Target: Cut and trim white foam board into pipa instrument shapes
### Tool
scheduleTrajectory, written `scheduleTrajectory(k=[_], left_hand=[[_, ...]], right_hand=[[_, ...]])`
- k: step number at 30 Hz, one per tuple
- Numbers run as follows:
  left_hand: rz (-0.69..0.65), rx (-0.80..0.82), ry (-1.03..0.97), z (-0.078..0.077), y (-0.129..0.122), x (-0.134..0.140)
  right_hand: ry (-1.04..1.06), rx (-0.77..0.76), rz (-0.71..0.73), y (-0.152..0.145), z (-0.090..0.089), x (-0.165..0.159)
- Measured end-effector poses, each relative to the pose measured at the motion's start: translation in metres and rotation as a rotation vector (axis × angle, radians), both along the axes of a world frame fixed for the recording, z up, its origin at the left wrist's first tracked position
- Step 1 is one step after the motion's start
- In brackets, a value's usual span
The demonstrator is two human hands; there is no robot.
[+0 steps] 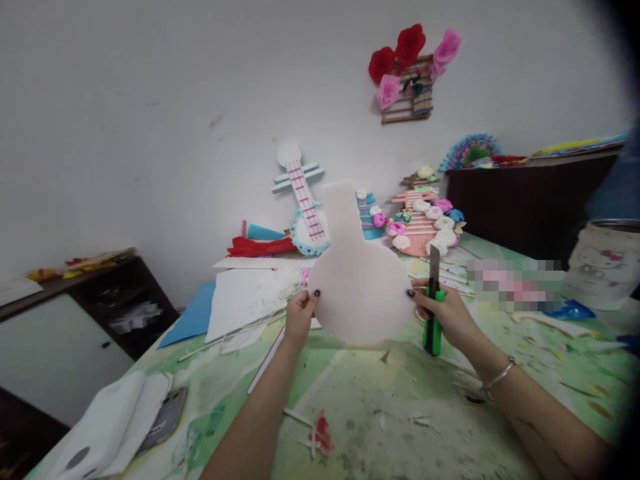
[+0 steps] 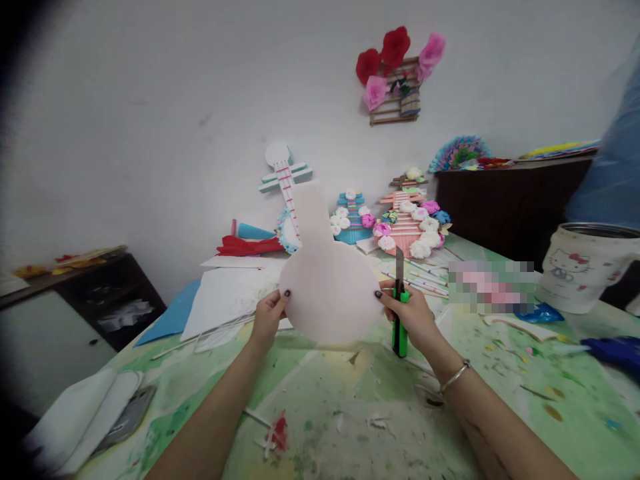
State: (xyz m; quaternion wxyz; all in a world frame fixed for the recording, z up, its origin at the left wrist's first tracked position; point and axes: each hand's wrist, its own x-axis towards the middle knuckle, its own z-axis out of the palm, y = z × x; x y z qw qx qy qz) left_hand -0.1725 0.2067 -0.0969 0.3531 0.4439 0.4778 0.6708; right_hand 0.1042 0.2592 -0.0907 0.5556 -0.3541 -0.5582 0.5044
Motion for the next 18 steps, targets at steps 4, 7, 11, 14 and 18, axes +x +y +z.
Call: scheduleTrajectory(k=[4, 7, 11, 14, 18], left_hand=[[0.005, 0.007, 0.004, 0.000, 0.000, -0.001], [0.013, 0.027, 0.017, -0.002, 0.002, -0.002], [0.012, 0.019, 0.058, -0.008, 0.006, -0.004], [0.025, -0.019, 0.110, -0.014, 0.010, -0.006], [0.115, -0.020, 0.177, -0.012, 0.012, -0.009]], right_hand=[[-0.016, 0.019, 0.024, -0.003, 0.002, -0.001], [-0.042, 0.043, 0.058, -0.008, 0.004, -0.003], [-0.084, 0.090, 0.078, -0.012, 0.003, -0.004], [-0.129, 0.133, 0.073, -0.014, 0.001, -0.004], [-0.240, 0.224, 0.032, -0.028, 0.007, -0.008]])
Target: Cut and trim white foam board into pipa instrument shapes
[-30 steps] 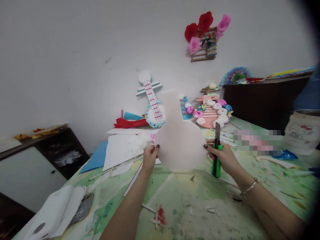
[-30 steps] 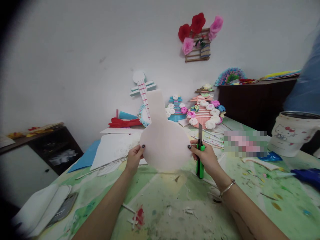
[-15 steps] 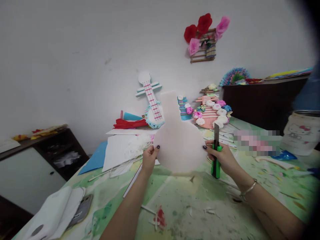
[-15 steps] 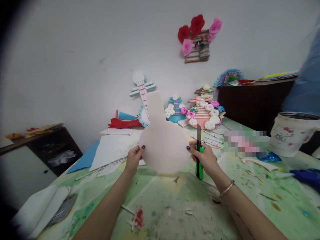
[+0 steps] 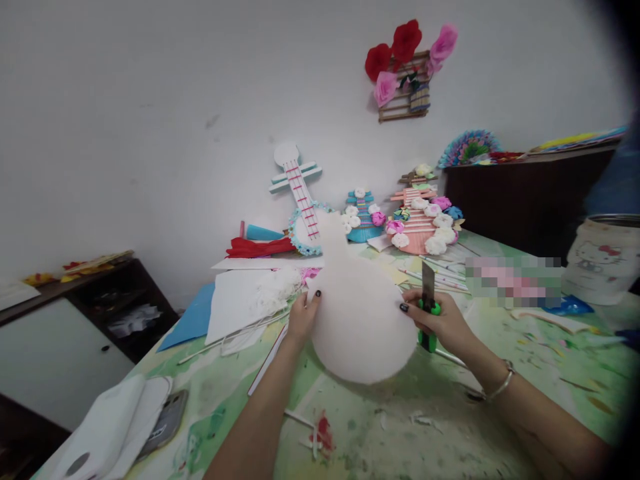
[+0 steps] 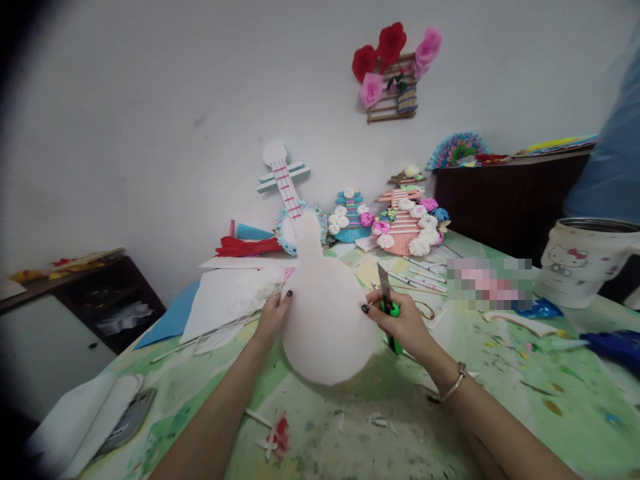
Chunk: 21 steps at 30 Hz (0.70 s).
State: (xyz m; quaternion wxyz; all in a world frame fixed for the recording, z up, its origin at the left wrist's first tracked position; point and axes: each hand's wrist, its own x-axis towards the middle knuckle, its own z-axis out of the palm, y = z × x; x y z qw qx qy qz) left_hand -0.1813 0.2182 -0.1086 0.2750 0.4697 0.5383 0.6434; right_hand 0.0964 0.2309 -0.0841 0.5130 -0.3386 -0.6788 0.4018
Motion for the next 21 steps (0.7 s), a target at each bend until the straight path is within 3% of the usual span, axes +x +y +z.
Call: scheduleTrajectory(k=[3, 7, 10, 15, 21], left_hand=[[0.046, 0.083, 0.026, 0.013, -0.005, 0.001], [0.033, 0.191, 0.037, 0.036, -0.019, 0.003], [0.076, 0.252, -0.002, 0.047, -0.028, 0.000], [0.140, 0.322, -0.096, 0.055, -0.035, -0.009], [0.201, 0.290, -0.223, 0.062, -0.039, -0.015]], right_hand=[[-0.097, 0.127, -0.035, -0.022, 0.011, -0.009], [-0.195, 0.303, 0.021, -0.058, 0.030, -0.028], [-0.388, 0.605, 0.092, -0.081, 0.044, -0.046], [-0.662, 0.697, 0.242, -0.110, 0.058, -0.070], [-0.724, 0.940, 0.191, -0.117, 0.064, -0.077]])
